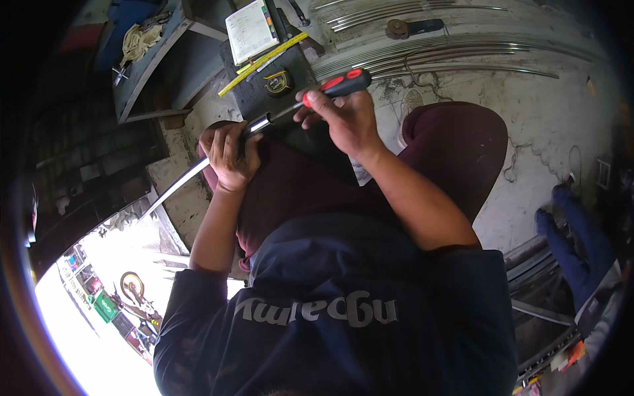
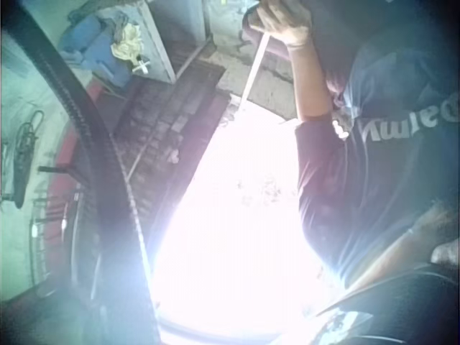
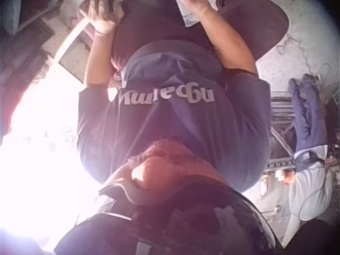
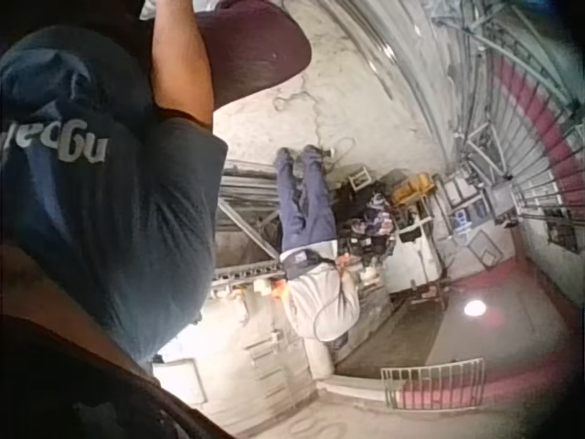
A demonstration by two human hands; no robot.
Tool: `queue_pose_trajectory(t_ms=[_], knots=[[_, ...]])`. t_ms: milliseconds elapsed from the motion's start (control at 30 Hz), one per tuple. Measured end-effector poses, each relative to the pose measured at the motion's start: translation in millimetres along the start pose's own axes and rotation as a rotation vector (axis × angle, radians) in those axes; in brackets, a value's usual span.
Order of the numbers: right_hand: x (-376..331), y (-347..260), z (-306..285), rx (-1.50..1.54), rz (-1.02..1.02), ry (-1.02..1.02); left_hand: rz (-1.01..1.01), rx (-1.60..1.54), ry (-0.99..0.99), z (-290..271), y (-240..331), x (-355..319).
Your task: The recorder uses a hand file to smooth the edge of a curved metal tube while sitting on the floor of a workshop.
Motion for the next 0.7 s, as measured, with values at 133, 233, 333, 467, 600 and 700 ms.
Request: queue_pose_trajectory(t_ms=[133,233,333,467,600,700], knots=[[22,-37,-59,-0.020,-0.163,0.199,-0.007,-0.018,0.008,2,1,10],[0,1,-8,0.091,0.011,0.095,-0.018,-0.063,-0.026,5,-6,2],[18,-20,-41,-0.003,-0.067,0.153,-0.079,-0.158,-0.055,6,-7,-3],[5,-3,-34,0.073,-0.061,0.131,-0.071,-0.184,-0.142,11,-8,-3],[15,-10,-38,0.062,-0.032,0.179,-0.099,-0.186,-0.088,4,-3,3],[16,-15,-53,0.048,-0.115,0.244,-0.137,-0.183,-0.080,13,-14,-16]])
Point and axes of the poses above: each hand's wrist, its own x-axis towards the middle knuckle, its own z-axis out of the palm, y = z × x, the point moved 6 cm from there along x, towards the middle knuckle, and after that the axes turned 3 degrees about z, right-handed, at the moved point
